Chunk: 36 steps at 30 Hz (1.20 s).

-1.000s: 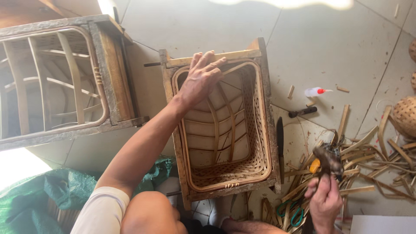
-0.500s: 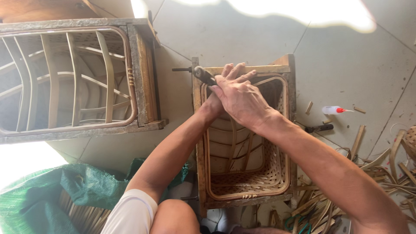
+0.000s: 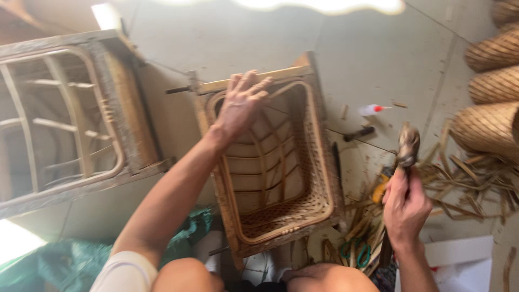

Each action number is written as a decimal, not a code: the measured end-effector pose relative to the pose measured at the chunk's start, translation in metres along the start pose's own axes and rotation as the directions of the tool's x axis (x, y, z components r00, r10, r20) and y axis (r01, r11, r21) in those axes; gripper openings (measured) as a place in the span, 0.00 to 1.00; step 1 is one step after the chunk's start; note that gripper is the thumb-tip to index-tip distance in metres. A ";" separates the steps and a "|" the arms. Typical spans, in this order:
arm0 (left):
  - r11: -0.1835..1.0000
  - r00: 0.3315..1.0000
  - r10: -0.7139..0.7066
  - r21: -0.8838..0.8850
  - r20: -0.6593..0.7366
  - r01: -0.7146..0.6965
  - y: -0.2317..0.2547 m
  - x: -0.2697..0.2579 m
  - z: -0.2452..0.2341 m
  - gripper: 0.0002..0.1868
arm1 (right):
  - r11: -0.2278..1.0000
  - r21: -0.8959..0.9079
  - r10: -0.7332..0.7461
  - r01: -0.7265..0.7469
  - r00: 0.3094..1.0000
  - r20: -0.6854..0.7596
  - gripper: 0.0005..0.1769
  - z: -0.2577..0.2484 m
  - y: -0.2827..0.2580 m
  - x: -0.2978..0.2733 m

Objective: The person is weaving a rectangular basket using thin wooden strips. They insert strips into a wooden mold, use a hammer to secure them, and apply glue to the joints.

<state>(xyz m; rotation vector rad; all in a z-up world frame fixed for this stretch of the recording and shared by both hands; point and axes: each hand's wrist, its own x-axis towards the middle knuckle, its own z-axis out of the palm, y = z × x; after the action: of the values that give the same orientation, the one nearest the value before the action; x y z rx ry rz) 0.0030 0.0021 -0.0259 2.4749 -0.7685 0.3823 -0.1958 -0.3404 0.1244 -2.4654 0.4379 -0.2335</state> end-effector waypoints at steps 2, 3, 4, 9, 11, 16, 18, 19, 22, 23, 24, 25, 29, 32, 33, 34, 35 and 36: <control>0.999 0.999 -0.008 -0.031 0.046 0.010 0.003 0.000 -0.009 0.07 | 0.962 -0.273 0.012 -0.026 0.999 -0.052 0.22 -0.018 0.074 -0.036; 1.000 0.999 -0.001 -0.013 0.049 0.002 0.005 0.003 -0.013 0.06 | 0.946 -0.310 0.083 -0.092 0.996 -0.043 0.22 -0.020 0.110 -0.052; 1.000 0.998 0.001 0.008 0.055 -0.002 0.008 0.005 -0.016 0.05 | 0.926 -0.343 0.156 -0.157 0.987 -0.031 0.22 -0.019 0.145 -0.070; 0.999 0.999 -0.015 -0.037 0.038 0.017 0.020 0.010 -0.027 0.07 | 0.693 -0.503 0.569 -0.516 0.820 -0.056 0.30 -0.004 0.271 -0.158; 1.000 1.000 -0.005 -0.006 0.030 0.005 0.022 0.013 -0.030 0.07 | 0.635 -0.563 0.584 -0.529 0.806 -0.097 0.31 0.007 0.295 -0.181; 0.998 0.993 -0.053 -0.021 0.104 0.056 0.030 0.018 -0.034 0.10 | 0.637 -0.501 0.625 -0.586 0.773 -0.109 0.29 0.022 0.309 -0.188; 0.998 0.990 -0.055 -0.004 0.127 0.056 0.030 0.020 -0.034 0.10 | 0.610 -0.580 0.651 -0.540 0.759 -0.022 0.30 0.015 0.303 -0.176; 0.999 0.991 -0.044 0.027 0.127 0.041 0.030 0.020 -0.034 0.10 | 0.611 -0.650 0.626 -0.451 0.778 0.049 0.30 0.006 0.296 -0.167; 0.998 0.990 -0.056 0.041 0.129 0.051 0.029 0.021 -0.030 0.10 | 0.742 -0.597 0.488 -0.305 0.857 0.169 0.31 -0.020 0.253 -0.112; 0.997 0.988 -0.067 0.032 0.136 0.063 0.028 0.020 -0.029 0.11 | 0.789 -0.534 0.465 -0.304 0.863 0.196 0.29 -0.028 0.228 -0.089; 0.998 0.988 -0.061 0.043 0.140 0.055 0.025 0.022 -0.028 0.10 | 0.835 -0.464 0.432 -0.295 0.874 0.223 0.28 -0.029 0.199 -0.063; 0.998 0.988 -0.054 0.053 0.144 0.047 0.022 0.024 -0.026 0.10 | 0.899 -0.359 0.365 -0.252 0.883 0.295 0.26 -0.027 0.166 -0.037; 0.999 0.988 -0.037 0.040 0.153 0.032 0.019 0.018 -0.027 0.10 | 0.966 0.075 0.088 -0.246 0.591 0.802 0.21 0.014 0.015 0.018; 0.999 0.992 -0.029 -0.017 0.121 0.031 0.015 0.019 -0.028 0.08 | 0.929 0.129 -0.101 -0.347 0.097 0.990 0.26 0.080 -0.075 0.038; 1.000 0.994 -0.021 -0.018 0.108 0.023 0.013 0.020 -0.028 0.08 | 0.949 0.090 -0.081 -0.302 0.042 0.996 0.28 0.105 -0.095 0.044; 1.000 0.995 -0.012 -0.022 0.104 0.014 0.012 0.019 -0.027 0.07 | 0.964 0.052 -0.058 -0.262 -0.015 0.998 0.31 0.130 -0.109 0.047; 1.000 0.995 -0.003 -0.026 0.099 0.005 0.010 0.018 -0.026 0.07 | 0.952 0.032 -0.031 -0.305 0.008 0.999 0.33 0.156 -0.119 0.052; 1.000 0.996 -0.006 -0.022 0.090 0.008 0.010 0.015 -0.025 0.07 | 0.937 0.010 -0.001 -0.349 0.024 1.000 0.36 0.180 -0.127 0.053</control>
<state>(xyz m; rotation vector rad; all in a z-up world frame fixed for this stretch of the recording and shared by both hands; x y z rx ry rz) 0.0061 0.0020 0.0045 2.4871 -0.7958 0.2599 -0.0662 -0.1661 0.0614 -1.6179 0.0212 1.4669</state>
